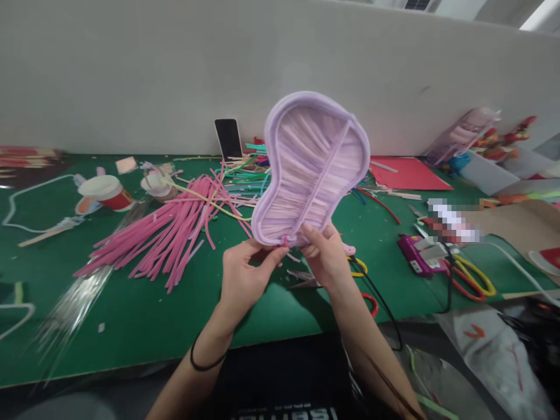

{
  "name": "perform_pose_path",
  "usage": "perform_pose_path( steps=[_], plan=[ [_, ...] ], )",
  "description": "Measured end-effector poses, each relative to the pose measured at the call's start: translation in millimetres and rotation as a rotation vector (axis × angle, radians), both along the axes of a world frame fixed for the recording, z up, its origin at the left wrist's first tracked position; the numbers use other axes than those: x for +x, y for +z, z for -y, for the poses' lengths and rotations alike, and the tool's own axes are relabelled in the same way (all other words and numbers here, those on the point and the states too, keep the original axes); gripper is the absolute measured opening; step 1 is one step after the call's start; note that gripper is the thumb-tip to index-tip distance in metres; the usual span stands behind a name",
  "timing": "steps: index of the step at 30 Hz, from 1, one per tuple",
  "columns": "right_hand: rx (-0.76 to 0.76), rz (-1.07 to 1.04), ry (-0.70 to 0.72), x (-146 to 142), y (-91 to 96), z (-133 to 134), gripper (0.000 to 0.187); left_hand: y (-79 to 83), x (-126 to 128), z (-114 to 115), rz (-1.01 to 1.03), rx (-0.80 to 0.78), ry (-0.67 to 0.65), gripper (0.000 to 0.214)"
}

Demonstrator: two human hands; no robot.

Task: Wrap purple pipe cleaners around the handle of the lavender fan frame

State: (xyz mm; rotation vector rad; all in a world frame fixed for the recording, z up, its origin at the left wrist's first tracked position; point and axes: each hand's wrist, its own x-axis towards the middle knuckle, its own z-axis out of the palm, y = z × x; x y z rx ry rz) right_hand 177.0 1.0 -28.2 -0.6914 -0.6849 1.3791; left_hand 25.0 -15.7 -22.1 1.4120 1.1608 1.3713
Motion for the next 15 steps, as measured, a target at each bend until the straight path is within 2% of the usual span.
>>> perform_pose_path(
  steps=[2, 9, 13, 15],
  plan=[
    [0.006, 0.010, 0.001, -5.5, 0.0, -0.5, 0.048, -0.5, 0.6, 0.7, 0.095, -0.096, -0.087, 0.009],
    [0.001, 0.007, 0.029, -14.9, 1.7, -2.2, 0.037, -5.1, 0.1, -3.8, 0.674, -0.644, -0.384, 0.026],
    [-0.076, -0.008, 0.025, -18.5, 0.5, -3.4, 0.045, -7.3, 0.4, -4.3, 0.931, -0.915, -0.550, 0.014],
    [-0.104, -0.021, 0.032, -20.6, -1.8, -4.0, 0.049, -9.0, 1.1, -2.9, 1.063, -0.983, -0.569, 0.020]
  ],
)
